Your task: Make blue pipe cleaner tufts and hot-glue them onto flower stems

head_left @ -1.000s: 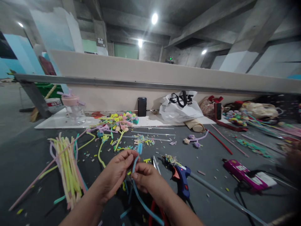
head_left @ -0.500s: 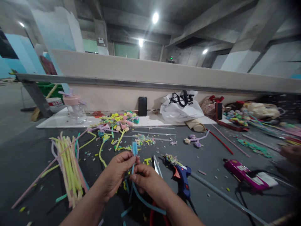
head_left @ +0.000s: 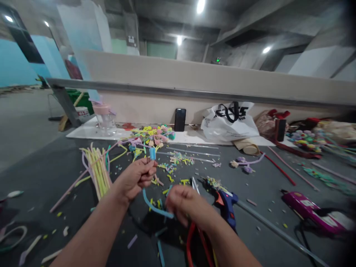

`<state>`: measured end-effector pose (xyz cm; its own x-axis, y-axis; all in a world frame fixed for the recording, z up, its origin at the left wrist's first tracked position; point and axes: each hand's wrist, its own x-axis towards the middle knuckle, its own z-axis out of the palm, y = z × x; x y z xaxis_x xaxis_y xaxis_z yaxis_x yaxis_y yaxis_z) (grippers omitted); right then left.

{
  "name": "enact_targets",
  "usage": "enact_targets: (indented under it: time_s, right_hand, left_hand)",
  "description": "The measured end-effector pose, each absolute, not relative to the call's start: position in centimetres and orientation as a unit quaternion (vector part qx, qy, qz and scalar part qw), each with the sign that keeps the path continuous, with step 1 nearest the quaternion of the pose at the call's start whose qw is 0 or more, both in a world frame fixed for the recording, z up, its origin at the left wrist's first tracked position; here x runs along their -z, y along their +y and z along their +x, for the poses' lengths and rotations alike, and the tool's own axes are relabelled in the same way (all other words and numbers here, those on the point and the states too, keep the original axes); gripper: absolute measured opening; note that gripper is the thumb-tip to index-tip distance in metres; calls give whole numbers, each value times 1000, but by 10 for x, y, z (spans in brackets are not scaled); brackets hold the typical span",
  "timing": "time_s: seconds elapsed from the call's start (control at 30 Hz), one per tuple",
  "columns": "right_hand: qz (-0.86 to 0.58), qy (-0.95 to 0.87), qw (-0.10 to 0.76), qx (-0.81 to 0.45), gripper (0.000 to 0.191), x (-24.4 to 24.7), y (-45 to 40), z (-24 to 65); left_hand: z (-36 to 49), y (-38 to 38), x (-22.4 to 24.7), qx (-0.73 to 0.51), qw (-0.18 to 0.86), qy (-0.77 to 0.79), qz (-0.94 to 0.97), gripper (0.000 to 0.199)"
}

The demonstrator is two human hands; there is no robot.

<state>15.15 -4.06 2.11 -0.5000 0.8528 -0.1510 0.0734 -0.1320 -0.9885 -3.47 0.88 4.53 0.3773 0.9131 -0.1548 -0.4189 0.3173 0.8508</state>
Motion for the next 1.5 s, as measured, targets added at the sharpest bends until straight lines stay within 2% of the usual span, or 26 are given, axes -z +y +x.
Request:
enact_targets:
  time_s: [0.07,0.13,0.27,0.47,0.6,0.77,0.87,1.0,1.13,1.23,1.3,1.43,1.5]
  right_hand:
    - [-430,-562,434,-558,22,-20,-34,151]
    - [-466,-552,476,-501,16,-17,-28,149]
    - [-547,-610,423,-387,5,-19,-30,145]
    - [-578,-712,370,-149,12,-59,-68,157]
    - [-623,-724,276,-104,16,-66,-99,194]
    - [-766,-609,195,-64,28,-27,-110,261]
    - [-806,-565,146,-102,32,-7,-106,279]
    - [-811,-550,114,-163,35,-8,-98,279]
    - [-803,-560,94,-182,21,-17,-86,277]
    - [-805,-520,111,-263,12,-19,-77,282]
    - [-795,-464,154,-358,10,-19,-76,286]
    - [-631,-331,392,-582,15,-21,-95,291]
    - [-536,-259,458,-661,18,-19,-108,287]
  left_hand:
    - [-43,12,-46,-396,772,331,372,13]
    - [-48,12,-45,-356,793,324,372,11]
    - [-46,12,-40,-315,807,317,387,10]
    - [-33,8,-25,-282,808,309,415,11]
    - [-24,4,-18,-258,804,313,436,15]
    - [-20,2,-12,-229,804,326,441,20]
    - [-19,1,-7,-218,802,344,438,21]
    - [-20,-1,2,-204,821,339,412,24]
    - [-25,-2,9,-196,826,341,403,21]
    - [-27,0,13,-199,832,320,407,21]
    - [-27,0,15,-202,838,300,408,22]
    - [-23,-1,12,-230,842,282,398,20]
    - [-20,-1,10,-248,839,276,397,19]
